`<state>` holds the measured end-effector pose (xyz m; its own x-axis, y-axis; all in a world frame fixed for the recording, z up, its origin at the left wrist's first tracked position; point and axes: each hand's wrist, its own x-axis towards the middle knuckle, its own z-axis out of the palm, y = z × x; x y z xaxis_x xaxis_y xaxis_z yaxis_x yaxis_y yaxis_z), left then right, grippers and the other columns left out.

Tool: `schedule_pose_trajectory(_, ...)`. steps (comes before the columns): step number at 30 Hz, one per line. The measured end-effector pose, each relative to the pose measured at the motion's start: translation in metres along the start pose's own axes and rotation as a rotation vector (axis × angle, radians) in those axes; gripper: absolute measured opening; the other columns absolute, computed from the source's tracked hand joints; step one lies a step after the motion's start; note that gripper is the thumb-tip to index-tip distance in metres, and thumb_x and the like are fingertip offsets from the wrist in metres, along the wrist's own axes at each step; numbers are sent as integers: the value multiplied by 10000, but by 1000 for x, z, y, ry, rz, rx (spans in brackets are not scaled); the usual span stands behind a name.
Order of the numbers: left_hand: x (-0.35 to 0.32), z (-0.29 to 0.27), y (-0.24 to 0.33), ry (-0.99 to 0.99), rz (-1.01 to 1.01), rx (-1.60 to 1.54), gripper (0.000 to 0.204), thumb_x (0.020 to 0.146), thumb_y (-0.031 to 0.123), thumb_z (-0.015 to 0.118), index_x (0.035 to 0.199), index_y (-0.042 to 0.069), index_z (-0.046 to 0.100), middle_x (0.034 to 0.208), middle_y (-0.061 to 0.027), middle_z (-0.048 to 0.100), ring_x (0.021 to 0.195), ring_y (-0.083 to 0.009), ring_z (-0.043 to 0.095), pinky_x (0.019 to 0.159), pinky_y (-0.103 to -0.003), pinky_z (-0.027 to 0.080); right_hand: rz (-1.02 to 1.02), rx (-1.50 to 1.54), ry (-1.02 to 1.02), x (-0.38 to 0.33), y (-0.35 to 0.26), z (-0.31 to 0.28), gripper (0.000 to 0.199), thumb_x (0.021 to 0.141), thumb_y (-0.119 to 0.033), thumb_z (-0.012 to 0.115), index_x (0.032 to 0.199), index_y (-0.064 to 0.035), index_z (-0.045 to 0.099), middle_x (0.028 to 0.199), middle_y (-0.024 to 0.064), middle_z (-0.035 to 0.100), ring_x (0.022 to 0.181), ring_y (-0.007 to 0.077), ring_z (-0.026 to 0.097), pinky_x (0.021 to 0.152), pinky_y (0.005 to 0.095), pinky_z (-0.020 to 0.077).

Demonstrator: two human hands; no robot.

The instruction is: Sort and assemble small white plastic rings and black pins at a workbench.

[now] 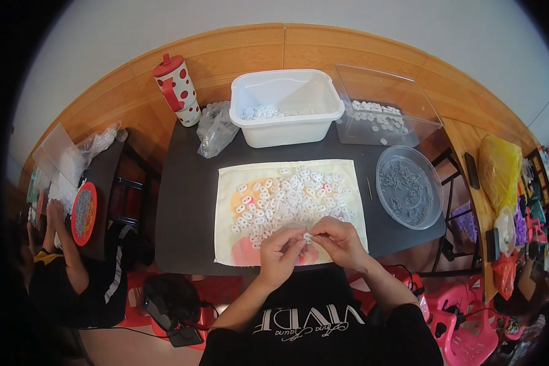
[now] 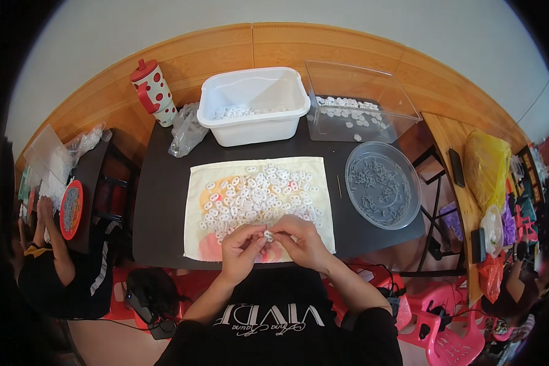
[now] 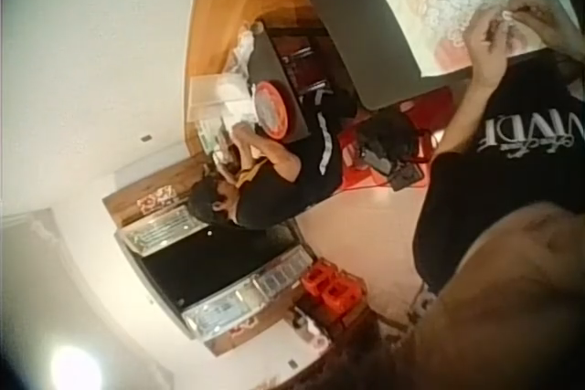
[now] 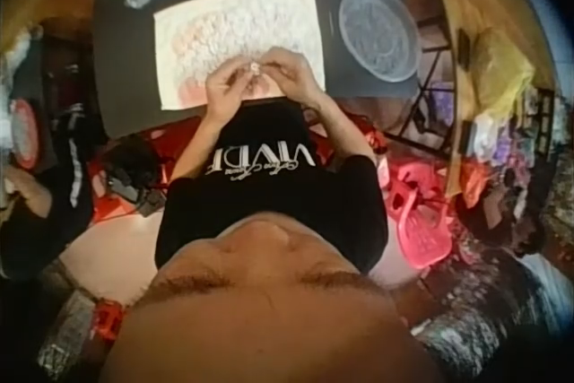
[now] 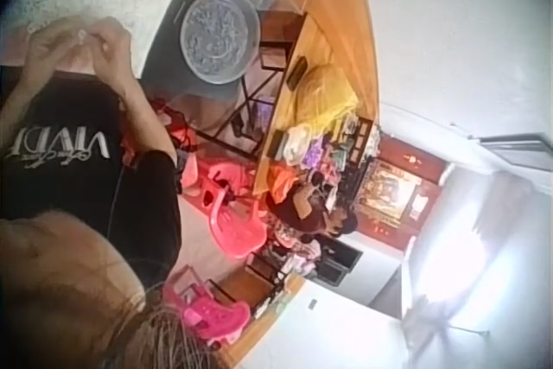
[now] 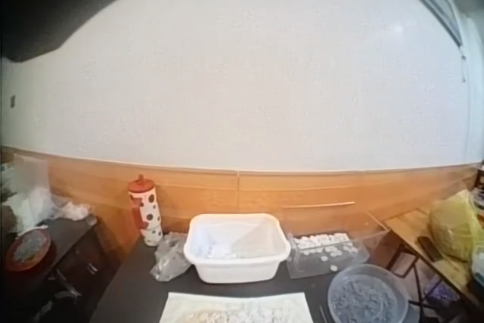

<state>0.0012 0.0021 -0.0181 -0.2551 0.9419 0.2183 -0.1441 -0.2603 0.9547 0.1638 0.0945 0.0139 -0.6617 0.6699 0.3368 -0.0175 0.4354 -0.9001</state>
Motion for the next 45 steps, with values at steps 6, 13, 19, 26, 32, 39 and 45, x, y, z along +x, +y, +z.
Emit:
schedule_pose_trajectory(6,2,7,7,-40,129,481,256,866,-103,612,1106,-30,662,921,-128,653,737,-192,656,637,-291,512,-77,-183,-43,0,1,-5,136,838,61,659,955,-6,651,834,142,624,796,332,611,689,376,477)
schedule_pose_trajectory(13,6,13,17,-71,220,798,290,796,-81,615,1070,-2,669,880,-160,625,774,-346,630,659,-408,505,-128,-241,-40,-3,7,-5,154,815,72,647,946,-8,656,859,149,625,810,355,611,687,395,481)
schedule_pose_trajectory(19,8,13,22,-110,212,820,287,804,-81,610,1073,-1,670,885,-148,619,779,-335,632,646,-406,505,-206,-317,-34,-5,11,-4,217,762,88,639,951,-14,671,872,140,631,822,344,617,695,404,495)
schedule_pose_trajectory(26,9,5,24,-133,190,749,260,805,-68,656,1060,-19,668,925,-150,634,785,-328,661,665,-383,526,-283,-400,-65,-4,12,-3,244,702,119,650,916,7,679,889,131,640,786,322,620,672,377,497)
schedule_pose_trajectory(32,13,-5,22,-205,146,686,185,804,-61,669,987,-33,675,912,-163,662,793,-326,664,680,-374,533,-328,-455,-95,-6,11,-3,274,667,112,654,919,6,673,873,118,615,751,314,599,646,372,486)
schedule_pose_trajectory(39,10,-9,18,-227,228,729,209,752,-99,626,942,-28,675,925,-160,671,833,-343,658,722,-393,537,-412,-481,-147,-9,9,-2,301,614,43,625,912,2,637,921,120,560,806,311,539,682,380,451)
schedule_pose_trajectory(45,6,-10,11,-264,268,752,221,712,-128,603,906,-36,656,964,-158,642,852,-344,638,713,-395,530,-406,-472,-208,-11,6,-5,314,593,51,615,905,22,623,903,128,536,830,317,511,712,391,452)
